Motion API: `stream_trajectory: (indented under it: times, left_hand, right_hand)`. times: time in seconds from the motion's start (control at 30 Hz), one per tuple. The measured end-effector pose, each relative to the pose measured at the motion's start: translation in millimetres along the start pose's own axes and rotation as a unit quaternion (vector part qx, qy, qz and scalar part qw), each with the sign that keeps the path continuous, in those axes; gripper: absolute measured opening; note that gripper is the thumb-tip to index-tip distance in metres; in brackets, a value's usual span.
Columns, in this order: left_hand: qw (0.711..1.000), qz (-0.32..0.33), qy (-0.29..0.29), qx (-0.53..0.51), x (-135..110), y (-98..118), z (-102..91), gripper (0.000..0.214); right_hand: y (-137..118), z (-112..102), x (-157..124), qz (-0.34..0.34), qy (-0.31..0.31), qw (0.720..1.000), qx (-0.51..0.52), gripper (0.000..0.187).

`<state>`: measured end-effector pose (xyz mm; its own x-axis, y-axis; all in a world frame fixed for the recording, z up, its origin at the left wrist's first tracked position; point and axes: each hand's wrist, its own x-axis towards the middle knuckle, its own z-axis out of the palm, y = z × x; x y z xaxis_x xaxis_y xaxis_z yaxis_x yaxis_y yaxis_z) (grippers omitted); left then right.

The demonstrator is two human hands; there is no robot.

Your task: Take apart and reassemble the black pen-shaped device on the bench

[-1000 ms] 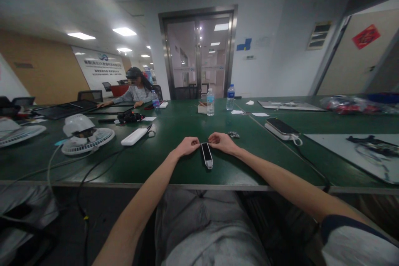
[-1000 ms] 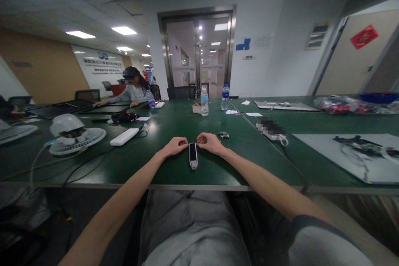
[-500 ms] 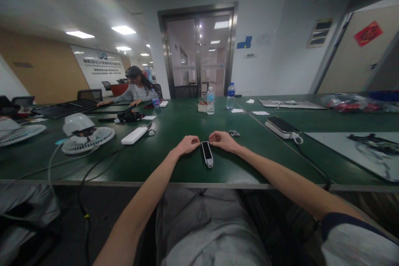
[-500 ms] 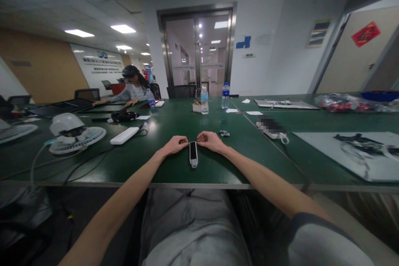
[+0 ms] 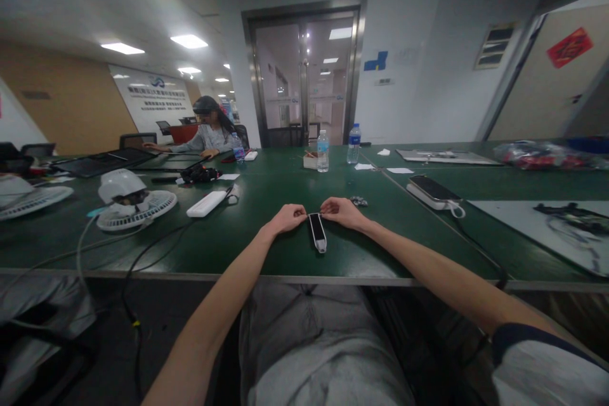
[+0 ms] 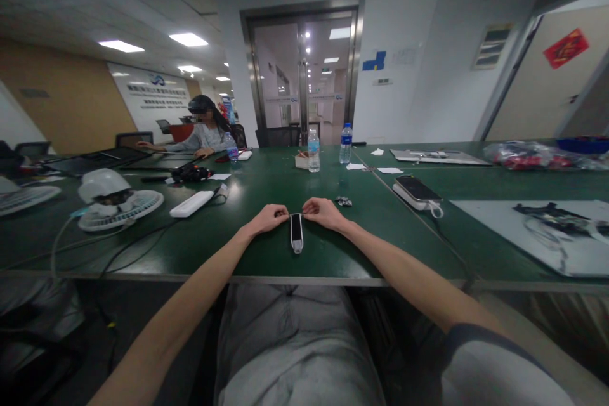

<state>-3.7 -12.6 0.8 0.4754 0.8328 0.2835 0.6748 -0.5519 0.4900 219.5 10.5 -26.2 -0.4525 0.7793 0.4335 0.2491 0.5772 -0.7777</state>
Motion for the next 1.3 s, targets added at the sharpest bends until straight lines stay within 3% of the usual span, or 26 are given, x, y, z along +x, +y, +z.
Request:
stream_trajectory:
  times: [0.7, 1.3]
  left_hand:
    - [1.0, -0.009, -0.001, -0.003, 0, 2, -0.8, 0.022]
    - [1.0, -0.003, 0.003, 0.017, 1, 0, -0.2, 0.022]
  right_hand:
    - [-5, 0, -1, 0.007, 0.003, 1.0, -0.007, 0.021]
    - [-11, -3, -3, -0.025, -0.002, 0.994, -0.105, 0.016]
